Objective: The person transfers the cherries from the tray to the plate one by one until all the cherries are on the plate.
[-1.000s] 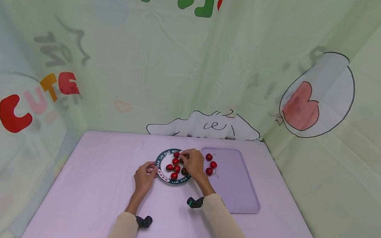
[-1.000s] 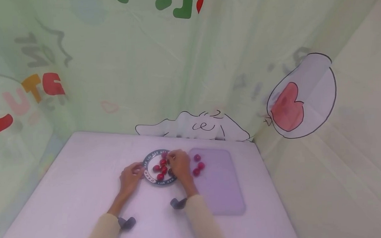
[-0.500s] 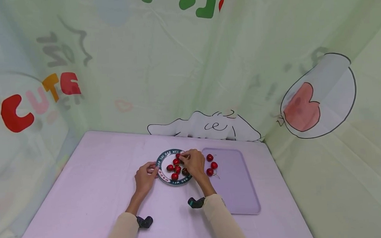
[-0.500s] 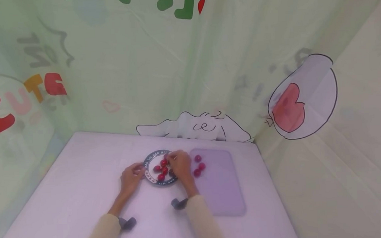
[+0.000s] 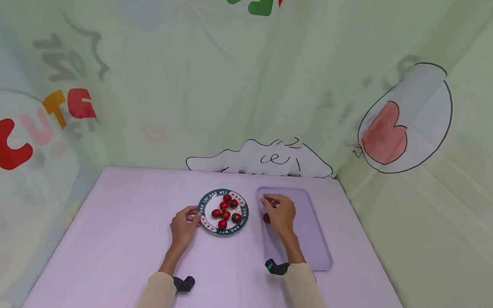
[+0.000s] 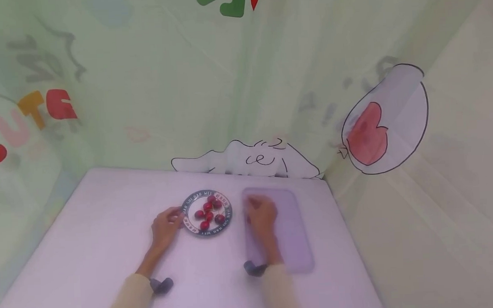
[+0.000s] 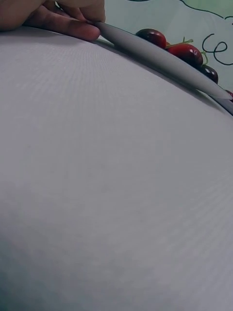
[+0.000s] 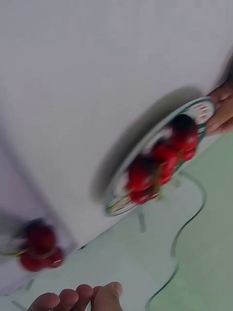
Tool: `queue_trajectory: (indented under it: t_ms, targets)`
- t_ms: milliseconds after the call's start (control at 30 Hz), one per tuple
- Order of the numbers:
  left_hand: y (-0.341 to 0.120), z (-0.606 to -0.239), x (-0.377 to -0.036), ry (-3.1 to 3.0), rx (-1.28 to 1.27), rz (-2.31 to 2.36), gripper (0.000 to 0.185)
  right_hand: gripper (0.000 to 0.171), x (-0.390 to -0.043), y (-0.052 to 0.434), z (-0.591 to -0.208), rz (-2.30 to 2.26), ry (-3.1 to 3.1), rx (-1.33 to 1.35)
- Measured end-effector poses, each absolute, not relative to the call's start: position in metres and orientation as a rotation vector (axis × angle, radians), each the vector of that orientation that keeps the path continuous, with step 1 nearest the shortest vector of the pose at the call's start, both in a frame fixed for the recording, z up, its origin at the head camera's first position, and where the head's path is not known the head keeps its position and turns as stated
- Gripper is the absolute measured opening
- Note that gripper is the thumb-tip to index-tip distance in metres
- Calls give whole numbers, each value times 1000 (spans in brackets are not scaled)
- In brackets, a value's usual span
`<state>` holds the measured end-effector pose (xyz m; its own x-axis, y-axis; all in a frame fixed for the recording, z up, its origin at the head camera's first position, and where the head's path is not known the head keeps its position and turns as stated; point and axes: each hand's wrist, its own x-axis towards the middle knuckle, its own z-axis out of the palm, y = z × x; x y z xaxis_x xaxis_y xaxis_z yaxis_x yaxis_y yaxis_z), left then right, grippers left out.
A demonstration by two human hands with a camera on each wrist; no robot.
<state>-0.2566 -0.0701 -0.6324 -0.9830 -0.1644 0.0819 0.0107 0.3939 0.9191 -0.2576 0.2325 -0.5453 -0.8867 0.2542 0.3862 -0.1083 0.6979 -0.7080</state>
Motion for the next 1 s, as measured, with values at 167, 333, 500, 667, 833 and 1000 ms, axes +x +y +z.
queue_trajectory:
  t_ms: [167,333,500,667,833,1000]
  targets:
    - [-74,-629,-255,-2495,148,-1636,33,20,-237,269,-550,1040,-2487,-230]
    - [-74,-628,-253,-2496,154,-1649,33,20,-219,286,-551,1082,-2605,-284]
    - [-73,-628,-255,-2486,163,-1658,33,21,-213,289,-559,1056,-2692,-285]
    - [-72,-627,-254,-2486,154,-1666,33,19,-211,289,-567,1066,-2696,-265]
    - [-70,-626,-254,-2502,158,-1663,34,15,-211,292,-575,1055,-2687,-265]
    - [-68,-627,-254,-2502,165,-1648,34,12,-213,296,-584,1042,-2662,-239]
